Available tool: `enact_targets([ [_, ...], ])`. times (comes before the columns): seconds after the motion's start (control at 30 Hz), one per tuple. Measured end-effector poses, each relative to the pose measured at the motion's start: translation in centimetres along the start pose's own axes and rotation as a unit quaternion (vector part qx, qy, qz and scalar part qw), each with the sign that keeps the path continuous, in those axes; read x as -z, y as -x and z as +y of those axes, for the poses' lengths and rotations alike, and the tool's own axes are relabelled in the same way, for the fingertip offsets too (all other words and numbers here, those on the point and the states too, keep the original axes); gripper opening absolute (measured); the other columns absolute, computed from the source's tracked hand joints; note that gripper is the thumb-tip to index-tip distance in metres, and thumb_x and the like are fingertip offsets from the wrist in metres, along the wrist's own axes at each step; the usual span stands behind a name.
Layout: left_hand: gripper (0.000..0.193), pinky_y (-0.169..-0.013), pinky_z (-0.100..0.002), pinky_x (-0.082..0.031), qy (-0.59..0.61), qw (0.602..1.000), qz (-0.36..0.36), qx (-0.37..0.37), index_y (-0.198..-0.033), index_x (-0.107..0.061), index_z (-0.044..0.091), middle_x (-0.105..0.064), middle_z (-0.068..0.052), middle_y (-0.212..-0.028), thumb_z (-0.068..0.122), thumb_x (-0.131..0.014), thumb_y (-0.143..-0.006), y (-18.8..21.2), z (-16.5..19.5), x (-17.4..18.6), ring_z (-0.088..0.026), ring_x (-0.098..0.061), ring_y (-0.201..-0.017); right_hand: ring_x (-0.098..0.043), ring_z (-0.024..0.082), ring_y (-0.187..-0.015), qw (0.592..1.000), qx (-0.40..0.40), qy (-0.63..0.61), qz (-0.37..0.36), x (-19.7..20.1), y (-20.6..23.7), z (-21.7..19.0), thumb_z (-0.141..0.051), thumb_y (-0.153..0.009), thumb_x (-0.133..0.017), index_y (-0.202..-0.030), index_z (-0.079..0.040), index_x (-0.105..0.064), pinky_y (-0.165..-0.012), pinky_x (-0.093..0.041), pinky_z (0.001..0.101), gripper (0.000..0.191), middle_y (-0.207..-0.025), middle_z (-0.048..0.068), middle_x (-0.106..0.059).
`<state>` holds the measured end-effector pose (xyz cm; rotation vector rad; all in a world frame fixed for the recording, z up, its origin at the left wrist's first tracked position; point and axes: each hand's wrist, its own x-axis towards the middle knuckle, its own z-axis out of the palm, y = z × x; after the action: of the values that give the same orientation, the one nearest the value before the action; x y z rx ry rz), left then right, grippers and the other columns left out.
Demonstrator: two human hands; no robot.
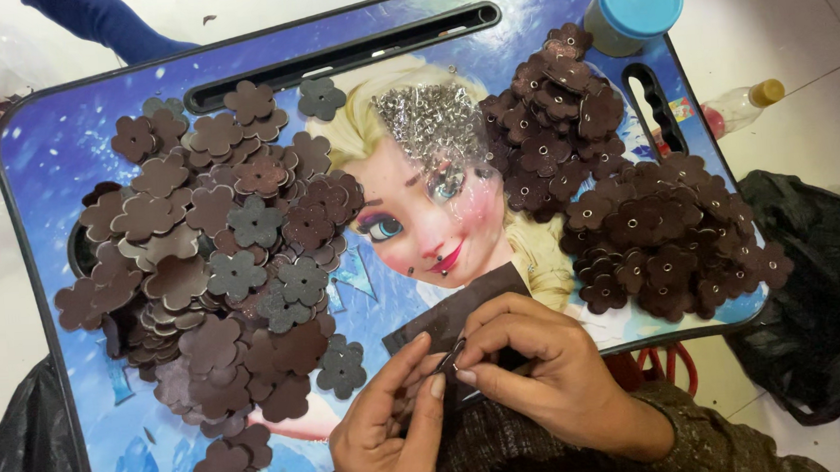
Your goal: The person sits on the floor and assembles small flower-shaped craft pieces by hand. They pick up individual pieces, align them, and press them together, then place the assembled units into a growing pile on the right side of the tray.
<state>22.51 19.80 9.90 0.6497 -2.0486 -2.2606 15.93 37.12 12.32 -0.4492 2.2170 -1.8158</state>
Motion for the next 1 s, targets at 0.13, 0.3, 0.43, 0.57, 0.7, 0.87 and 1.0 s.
enact_targets([
  [0.13,0.041,-0.088,-0.030,-0.062,-0.036,0.999,-0.010,0.009,-0.127,-0.071,0.000,-0.082,-0.015,-0.106,-0.005,-0.071,-0.086,0.0,-0.1,0.3,-0.016,-0.078,-0.098,-0.072,0.017,-0.098,1.000,0.008,-0.003,-0.008,0.1,0.0,0.1,-0.003,-0.084,-0.080,-0.091,-0.003,-0.075,-0.082,-0.056,0.0284,0.009,-0.104,0.009,-0.073],
  [0.3,0.043,-0.085,-0.029,-0.061,-0.002,1.000,-0.016,0.003,-0.130,-0.069,-0.001,-0.081,-0.015,-0.106,-0.006,-0.070,-0.087,-0.1,-0.2,0.4,-0.016,-0.077,-0.096,-0.072,0.018,-0.099,1.000,-0.001,-0.012,-0.019,0.1,0.1,0.1,-0.003,-0.083,-0.079,-0.091,-0.003,-0.075,-0.084,-0.056,0.0289,0.009,-0.104,0.009,-0.073],
  [0.43,0.045,-0.083,-0.028,-0.061,-0.001,1.000,-0.013,0.010,-0.132,-0.068,0.000,-0.080,-0.014,-0.105,-0.006,-0.070,-0.087,-0.1,-0.2,0.4,-0.014,-0.076,-0.094,-0.071,0.017,-0.097,0.999,-0.009,-0.023,-0.038,0.4,0.0,0.0,-0.003,-0.084,-0.078,-0.092,-0.003,-0.076,-0.083,-0.056,0.0288,0.008,-0.104,0.009,-0.072],
  [0.57,0.044,-0.085,-0.028,-0.061,-0.010,1.000,-0.017,0.006,-0.131,-0.068,-0.001,-0.081,-0.014,-0.105,-0.006,-0.070,-0.087,-0.1,-0.1,0.5,-0.015,-0.076,-0.095,-0.071,0.017,-0.096,0.999,0.003,-0.008,-0.034,0.3,-0.1,-0.1,-0.003,-0.085,-0.078,-0.092,-0.004,-0.075,-0.083,-0.055,0.0284,0.008,-0.102,0.008,-0.072],
  [0.7,0.042,-0.088,-0.029,-0.061,-0.020,0.999,-0.025,-0.004,-0.129,-0.070,-0.001,-0.082,-0.014,-0.105,-0.005,-0.070,-0.087,0.0,0.2,0.6,-0.015,-0.077,-0.096,-0.071,0.016,-0.094,1.000,0.003,0.002,-0.029,0.2,0.0,0.0,-0.003,-0.084,-0.078,-0.091,-0.004,-0.074,-0.082,-0.056,0.0282,0.008,-0.099,0.007,-0.072],
  [0.87,0.039,-0.087,-0.028,-0.061,-0.104,0.994,-0.018,-0.039,-0.122,-0.075,0.004,-0.084,-0.011,-0.101,-0.003,-0.074,-0.084,0.1,0.5,0.6,-0.014,-0.078,-0.094,-0.068,0.013,-0.093,0.996,-0.040,-0.077,-0.005,-0.3,0.5,0.8,-0.001,-0.084,-0.079,-0.098,-0.001,-0.069,-0.082,-0.054,0.0274,0.017,-0.098,0.006,-0.069],
  [1.0,0.036,-0.084,-0.026,-0.062,-0.152,0.981,-0.033,-0.113,-0.119,-0.076,0.005,-0.084,-0.009,-0.098,-0.002,-0.076,-0.083,0.2,0.7,0.8,-0.012,-0.080,-0.093,-0.064,0.009,-0.094,0.985,-0.073,-0.158,-0.006,-0.9,1.1,1.4,0.002,-0.088,-0.076,-0.110,0.001,-0.064,-0.083,-0.053,0.0258,0.025,-0.100,0.004,-0.066],
])
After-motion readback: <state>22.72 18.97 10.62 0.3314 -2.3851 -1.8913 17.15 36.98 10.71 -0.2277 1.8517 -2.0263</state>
